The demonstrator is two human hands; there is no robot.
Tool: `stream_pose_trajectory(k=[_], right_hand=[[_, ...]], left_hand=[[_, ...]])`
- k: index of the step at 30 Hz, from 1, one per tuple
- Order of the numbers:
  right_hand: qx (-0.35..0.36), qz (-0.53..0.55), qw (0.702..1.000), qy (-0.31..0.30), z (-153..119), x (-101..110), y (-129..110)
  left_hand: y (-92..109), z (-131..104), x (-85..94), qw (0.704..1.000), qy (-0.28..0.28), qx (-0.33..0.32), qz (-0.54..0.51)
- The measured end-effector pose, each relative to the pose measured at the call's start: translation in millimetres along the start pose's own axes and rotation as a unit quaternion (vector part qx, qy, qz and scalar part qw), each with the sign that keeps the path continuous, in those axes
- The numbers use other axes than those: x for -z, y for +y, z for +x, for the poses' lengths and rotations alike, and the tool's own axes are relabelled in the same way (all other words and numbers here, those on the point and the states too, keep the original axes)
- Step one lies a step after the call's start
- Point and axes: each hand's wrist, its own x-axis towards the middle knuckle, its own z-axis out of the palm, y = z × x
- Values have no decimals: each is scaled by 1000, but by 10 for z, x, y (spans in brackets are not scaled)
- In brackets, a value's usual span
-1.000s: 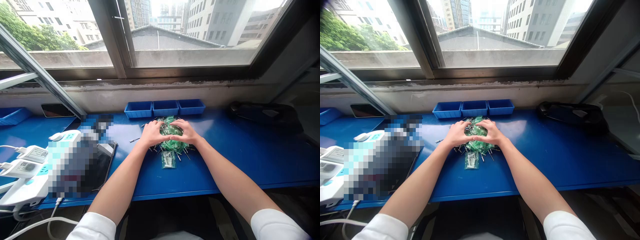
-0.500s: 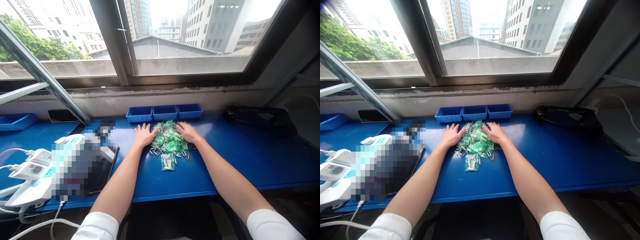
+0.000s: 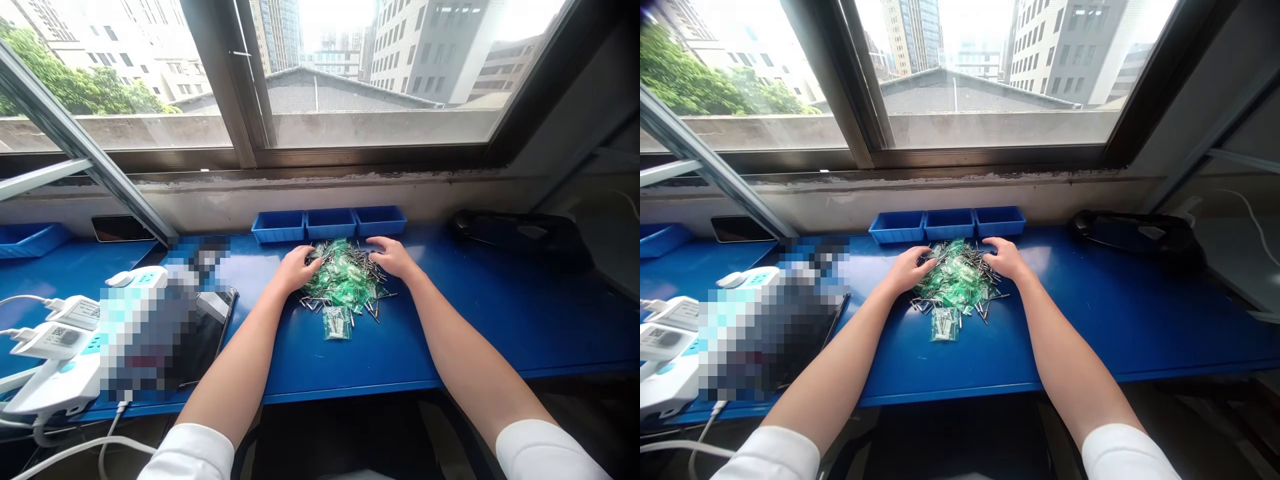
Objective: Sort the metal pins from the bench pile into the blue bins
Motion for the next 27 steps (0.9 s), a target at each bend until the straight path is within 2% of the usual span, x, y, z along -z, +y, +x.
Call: stream_pose_trajectory(k=[4,7,11,19,23,27], right_hand=[[2,-137,983,-121,-75,-17,-169],[-3,-199,969,-148,-71,-131,-277],[-8,-243,957,-155,-34,-222,-348],[9,-306,940,-152,-84,-207,-382],[28,-299,946,-121,-128,-210,-363],[49,-245,963,-98,-126,-194,-293]], left_hand=[[42,-18,-51,999,-26,-11,29],[86,-20,-70,998,-28,-11,53],[126,-17,-67,997,-31,-11,69],[137,-20,-53,997,-37,-2,63],[134,-22,-49,998,-40,3,54],[128,-24,-36,998,-41,0,43]])
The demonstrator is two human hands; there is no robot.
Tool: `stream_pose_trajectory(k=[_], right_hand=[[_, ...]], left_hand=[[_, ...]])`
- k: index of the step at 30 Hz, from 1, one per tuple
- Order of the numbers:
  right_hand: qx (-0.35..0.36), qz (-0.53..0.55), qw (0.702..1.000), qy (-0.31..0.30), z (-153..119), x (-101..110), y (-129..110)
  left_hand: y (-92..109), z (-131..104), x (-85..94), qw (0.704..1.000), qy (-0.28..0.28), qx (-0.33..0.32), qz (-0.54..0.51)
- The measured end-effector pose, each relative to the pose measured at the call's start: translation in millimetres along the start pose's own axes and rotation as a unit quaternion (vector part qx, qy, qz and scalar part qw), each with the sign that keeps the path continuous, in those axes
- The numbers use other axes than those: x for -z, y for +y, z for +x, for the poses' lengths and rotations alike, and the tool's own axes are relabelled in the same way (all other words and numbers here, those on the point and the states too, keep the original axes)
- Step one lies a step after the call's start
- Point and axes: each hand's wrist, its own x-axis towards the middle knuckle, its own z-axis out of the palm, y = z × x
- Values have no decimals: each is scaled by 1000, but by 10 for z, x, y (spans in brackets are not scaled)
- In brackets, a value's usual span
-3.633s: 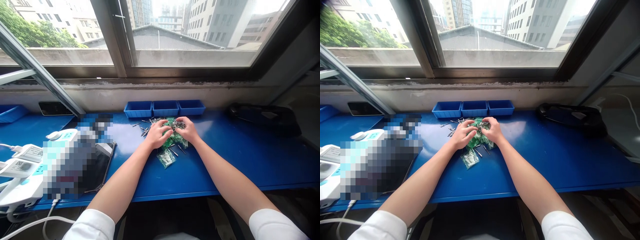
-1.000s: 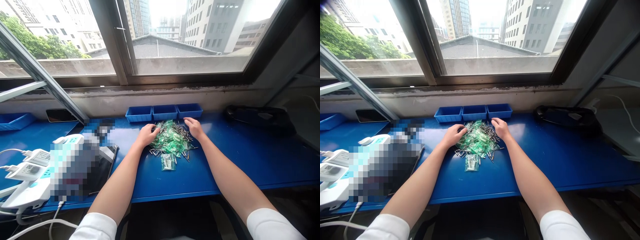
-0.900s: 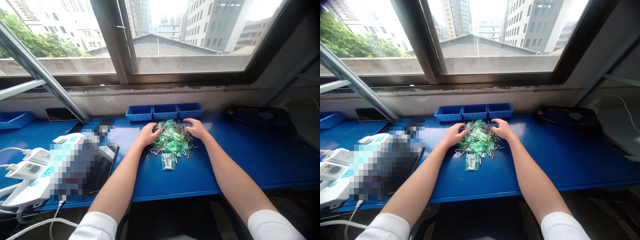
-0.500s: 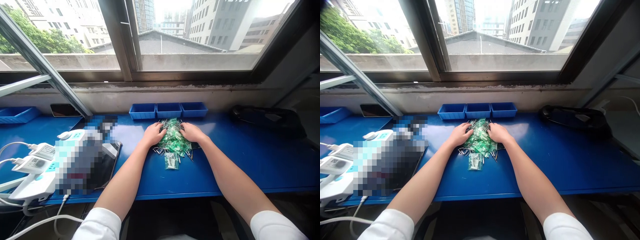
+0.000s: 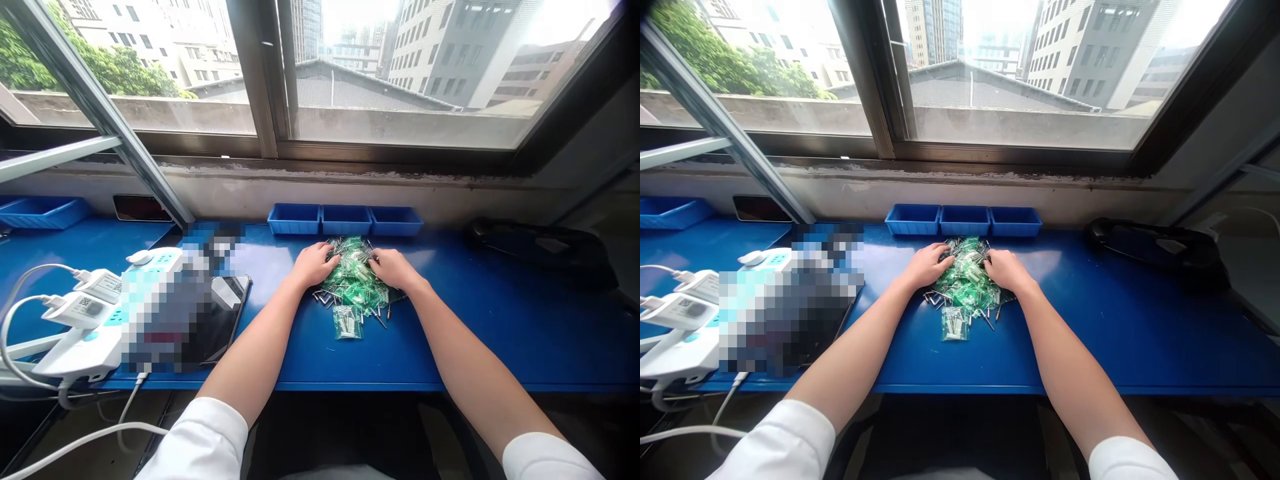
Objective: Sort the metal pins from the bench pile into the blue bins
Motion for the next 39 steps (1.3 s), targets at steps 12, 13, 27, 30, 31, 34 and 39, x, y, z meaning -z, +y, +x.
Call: stream_pose_trajectory(k=[12,13,27,30,31,34,39], right_hand=[[51,132,962,232,-1,147,34],[51,138,960,240,-13,165,-7],[133,256,951,110,-80,10,-329],[125,296,940,117,-97,42,-330],[124,307,937,111,-102,52,-339],[129,320,935,81,-112,86,-354],[87,273,950,125,-95,175,-170]], left_hand=[[-63,4,7,998,1,26,-63],[-68,9,2,997,2,28,-67],[-62,24,4,995,31,13,-89],[-22,-8,27,996,35,-22,-84],[-7,-16,31,996,34,-33,-79],[27,-31,36,996,9,-61,-57],[16,-46,106,997,-58,-57,-14]])
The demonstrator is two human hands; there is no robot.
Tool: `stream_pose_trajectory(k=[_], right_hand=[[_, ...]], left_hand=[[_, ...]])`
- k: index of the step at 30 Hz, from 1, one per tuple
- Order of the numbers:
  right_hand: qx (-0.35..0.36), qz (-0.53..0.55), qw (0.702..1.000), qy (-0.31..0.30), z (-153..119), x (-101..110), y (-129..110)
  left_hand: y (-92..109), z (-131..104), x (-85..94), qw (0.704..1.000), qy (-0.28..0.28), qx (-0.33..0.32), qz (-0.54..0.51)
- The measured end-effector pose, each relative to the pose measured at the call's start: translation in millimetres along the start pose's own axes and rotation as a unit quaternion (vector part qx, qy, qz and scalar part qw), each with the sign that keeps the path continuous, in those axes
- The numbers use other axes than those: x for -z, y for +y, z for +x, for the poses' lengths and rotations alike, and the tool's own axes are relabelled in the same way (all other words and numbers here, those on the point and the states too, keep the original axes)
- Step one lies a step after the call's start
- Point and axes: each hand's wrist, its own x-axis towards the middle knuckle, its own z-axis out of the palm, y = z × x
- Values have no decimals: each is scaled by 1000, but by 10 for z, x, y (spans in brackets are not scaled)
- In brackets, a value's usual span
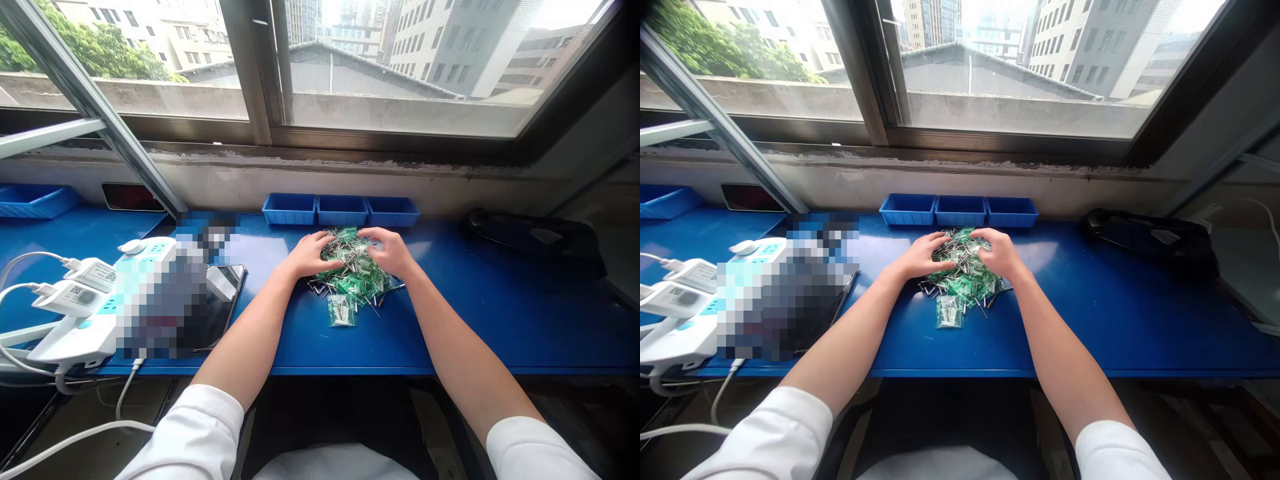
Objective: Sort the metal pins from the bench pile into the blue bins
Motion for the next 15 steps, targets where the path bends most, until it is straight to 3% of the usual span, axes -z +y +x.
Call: stream_pose_trajectory(k=[2,5,7,12,15], right_hand=[[-33,-20,999,-16,-2,93,86],[-92,-35,991,-91,-25,199,185],[-124,-28,985,-118,-39,240,207],[-135,-5,985,-107,-52,314,142],[-139,-43,973,-177,-146,367,128]], left_hand=[[-10,-23,52,1000,-26,6,6],[-26,-49,91,999,-49,11,1],[-36,-46,73,999,-48,25,2],[-24,28,40,996,-24,82,11],[29,-2,146,996,-1,92,16]])
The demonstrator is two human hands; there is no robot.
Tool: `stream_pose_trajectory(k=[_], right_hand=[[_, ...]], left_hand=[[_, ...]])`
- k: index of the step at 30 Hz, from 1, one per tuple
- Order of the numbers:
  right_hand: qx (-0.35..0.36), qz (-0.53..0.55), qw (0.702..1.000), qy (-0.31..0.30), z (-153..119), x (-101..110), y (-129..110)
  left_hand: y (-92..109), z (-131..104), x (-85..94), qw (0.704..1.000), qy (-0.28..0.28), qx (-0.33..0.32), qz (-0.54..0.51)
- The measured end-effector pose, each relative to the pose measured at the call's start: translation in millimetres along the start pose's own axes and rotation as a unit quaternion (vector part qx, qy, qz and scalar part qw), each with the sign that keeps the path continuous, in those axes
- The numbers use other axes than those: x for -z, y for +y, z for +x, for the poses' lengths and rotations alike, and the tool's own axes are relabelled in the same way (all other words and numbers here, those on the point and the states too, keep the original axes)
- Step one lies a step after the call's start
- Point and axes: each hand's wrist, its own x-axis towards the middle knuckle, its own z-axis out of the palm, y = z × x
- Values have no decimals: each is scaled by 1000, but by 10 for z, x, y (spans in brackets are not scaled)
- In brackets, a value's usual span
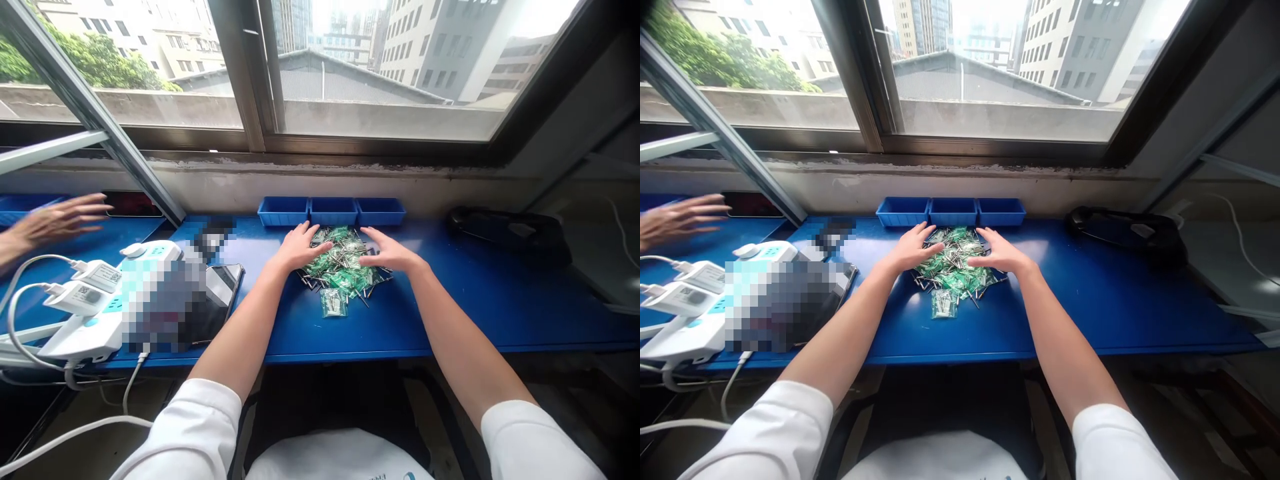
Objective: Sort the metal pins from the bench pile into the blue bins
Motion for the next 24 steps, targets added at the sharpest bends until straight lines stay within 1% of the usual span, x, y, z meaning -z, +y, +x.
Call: stream_pose_trajectory(k=[2,4,7,9,10,12,15,19,21,24], right_hand=[[3,-44,998,-42,-121,-34,62],[15,-82,995,-60,-263,-116,136],[44,-140,987,-66,-429,-299,191],[51,-174,982,-55,-459,-420,171],[54,-182,980,-52,-445,-467,151],[62,-189,979,-45,-365,-526,109],[81,-194,977,-33,-174,-525,93],[104,-193,976,-1,53,-456,148],[114,-188,976,9,113,-428,182],[134,-175,975,17,134,-382,244]], left_hand=[[29,-126,67,999,-31,12,10],[59,-327,72,997,-69,14,30],[124,-647,-53,995,-77,-4,58],[178,-766,-171,995,-68,-12,70],[203,-781,-224,995,-57,-12,77],[240,-725,-304,995,-29,-14,92],[245,-528,-356,994,-15,-10,109],[189,-320,-358,993,1,-11,118],[157,-284,-346,992,11,-14,123],[108,-273,-294,994,12,-7,112]])
